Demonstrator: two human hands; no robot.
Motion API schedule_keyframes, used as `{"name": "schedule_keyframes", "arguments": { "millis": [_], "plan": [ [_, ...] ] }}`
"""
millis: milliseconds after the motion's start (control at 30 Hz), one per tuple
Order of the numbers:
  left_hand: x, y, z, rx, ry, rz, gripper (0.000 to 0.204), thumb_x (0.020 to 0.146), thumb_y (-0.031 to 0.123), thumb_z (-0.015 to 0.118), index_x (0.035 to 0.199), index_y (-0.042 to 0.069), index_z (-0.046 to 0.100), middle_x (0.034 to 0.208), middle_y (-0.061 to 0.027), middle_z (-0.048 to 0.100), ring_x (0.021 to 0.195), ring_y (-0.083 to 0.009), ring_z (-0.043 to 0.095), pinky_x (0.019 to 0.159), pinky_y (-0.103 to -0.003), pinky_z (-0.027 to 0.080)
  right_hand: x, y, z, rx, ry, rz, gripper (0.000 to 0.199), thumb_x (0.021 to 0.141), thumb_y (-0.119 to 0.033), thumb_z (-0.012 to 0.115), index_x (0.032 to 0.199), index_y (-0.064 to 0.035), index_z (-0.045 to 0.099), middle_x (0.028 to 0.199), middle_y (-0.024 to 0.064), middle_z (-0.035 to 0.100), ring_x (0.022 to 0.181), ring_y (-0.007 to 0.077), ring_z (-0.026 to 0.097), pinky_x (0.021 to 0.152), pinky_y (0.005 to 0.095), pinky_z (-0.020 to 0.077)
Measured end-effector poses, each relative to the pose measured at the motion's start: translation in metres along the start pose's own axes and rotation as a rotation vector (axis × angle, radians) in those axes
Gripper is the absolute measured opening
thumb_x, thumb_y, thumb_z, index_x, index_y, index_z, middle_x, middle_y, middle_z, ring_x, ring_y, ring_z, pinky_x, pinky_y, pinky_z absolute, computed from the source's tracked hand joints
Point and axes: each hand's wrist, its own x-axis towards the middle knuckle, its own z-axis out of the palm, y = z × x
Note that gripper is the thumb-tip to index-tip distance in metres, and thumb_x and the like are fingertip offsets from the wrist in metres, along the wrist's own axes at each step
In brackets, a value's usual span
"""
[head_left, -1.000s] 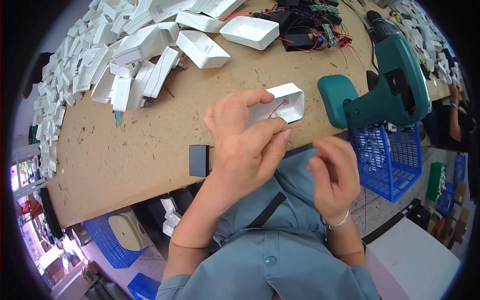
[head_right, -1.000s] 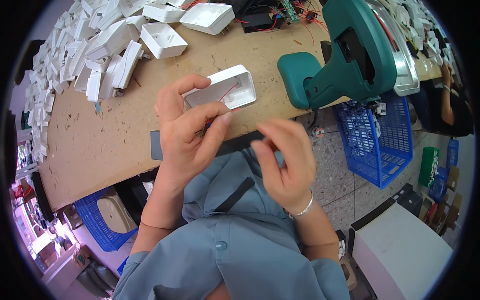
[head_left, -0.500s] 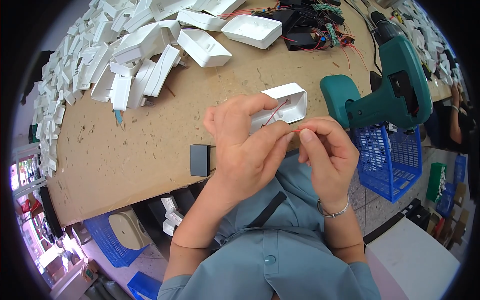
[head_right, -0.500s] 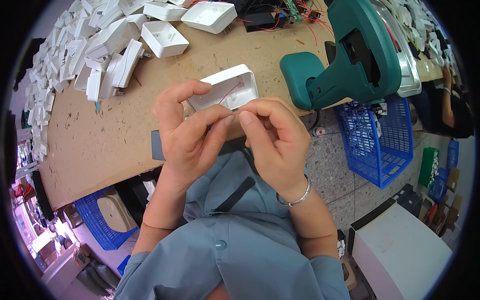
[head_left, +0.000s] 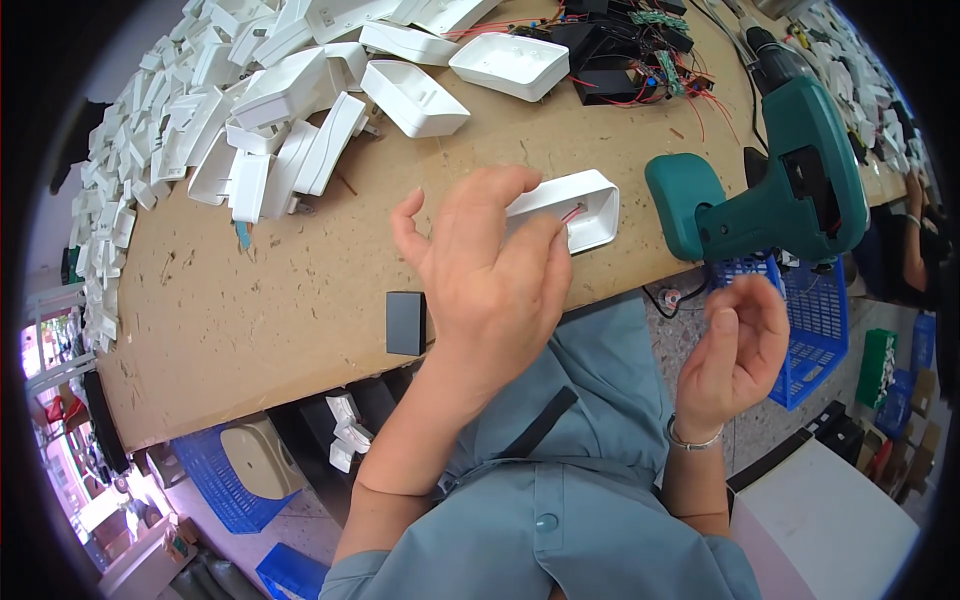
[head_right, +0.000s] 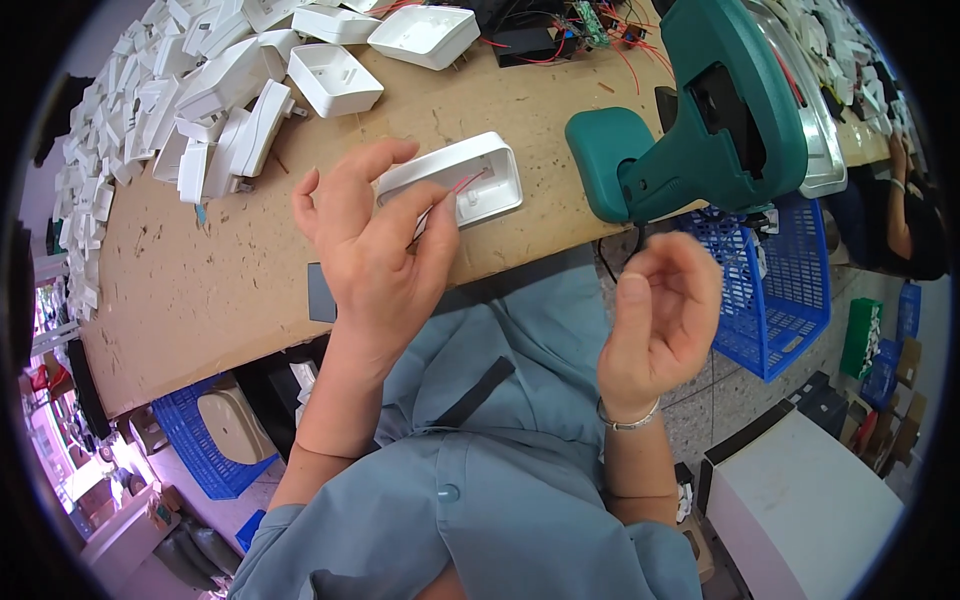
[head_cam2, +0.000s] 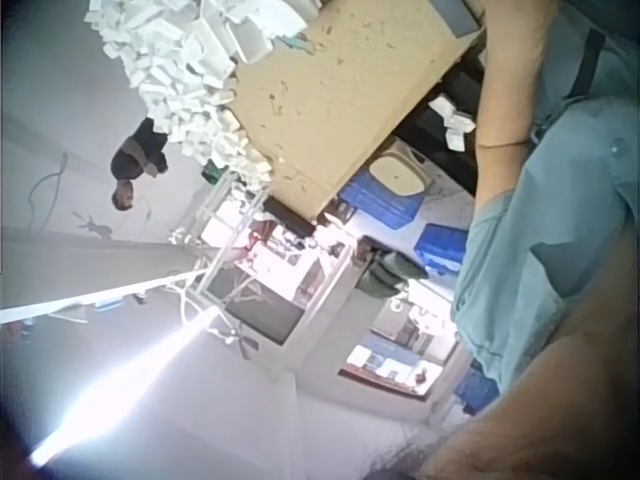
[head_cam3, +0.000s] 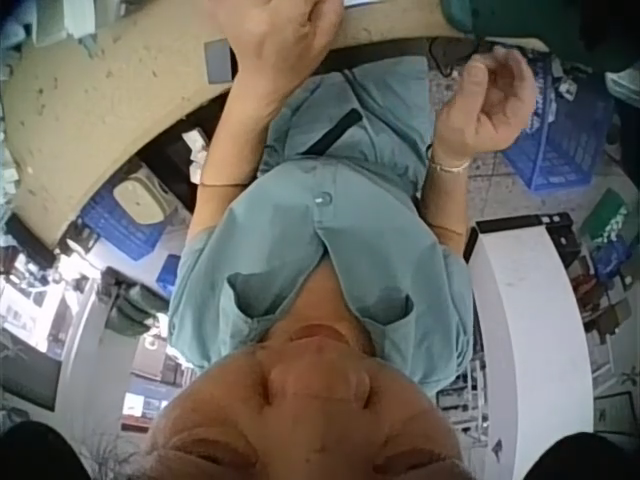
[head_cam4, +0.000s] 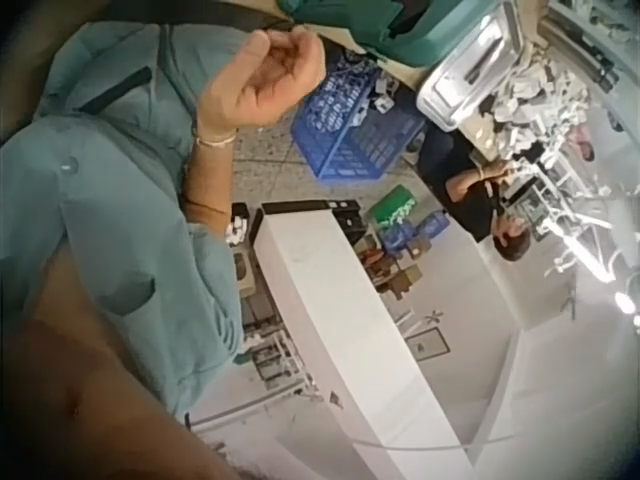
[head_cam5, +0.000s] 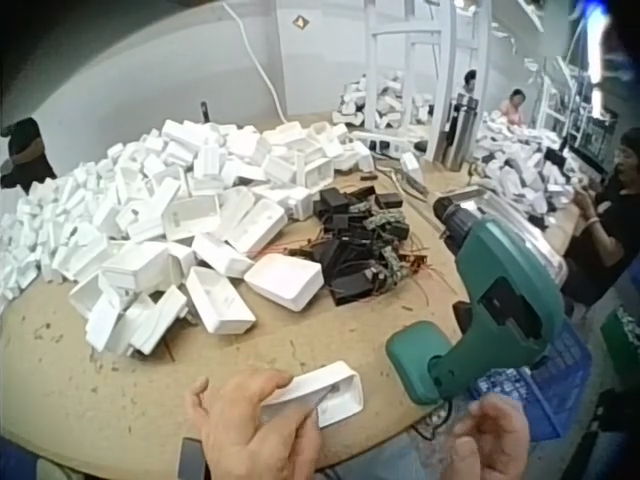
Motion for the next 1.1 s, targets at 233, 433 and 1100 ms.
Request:
{"name": "schedule_keyframes", "arguments": {
  "millis": [233, 433, 1100],
  "plan": [
    [0.003, 0.001, 0.013, 0.069, -0.01, 0.0, 0.009, 0.069, 0.007, 0.068, 0.076, 0.006, 0.063, 0.101, -0.0044, 0.058, 0.095, -0.0213, 0.058, 0.093, -0.053, 0.028, 0.023, 0.016, 0.008, -0.065, 0.044, -0.08, 0.057, 0.085, 0.002, 0.06, 0.137, 0.0053, 0.035, 0.135, 0.0188, 0.045, 0.128, 0.026, 0.043, 0.105, 0.0384, 0.0355],
    [0.002, 0.003, 0.022, 0.091, -0.005, 0.004, 0.008, 0.069, 0.006, 0.067, 0.075, 0.006, 0.062, 0.098, -0.0032, 0.059, 0.092, -0.0203, 0.058, 0.093, -0.051, 0.03, 0.073, 0.023, 0.0, -0.092, -0.138, -0.005, 0.059, 0.083, 0.004, 0.063, 0.137, 0.0026, 0.037, 0.126, 0.0195, 0.054, 0.109, 0.0244, 0.058, 0.092, 0.035, 0.0464],
    [0.0, -0.004, 0.033, 0.014, 0.051, 0.026, 0.01, 0.064, 0.003, 0.067, 0.071, 0.003, 0.061, 0.095, -0.0061, 0.059, 0.085, -0.0233, 0.056, 0.079, -0.039, 0.037, -0.04, -0.037, -0.083, -0.481, -0.532, 0.158, 0.042, 0.074, -0.013, 0.072, 0.111, 0.0021, 0.059, 0.093, 0.0141, 0.068, 0.08, 0.0245, 0.069, 0.075, 0.0328, 0.0522]
  ]
}}
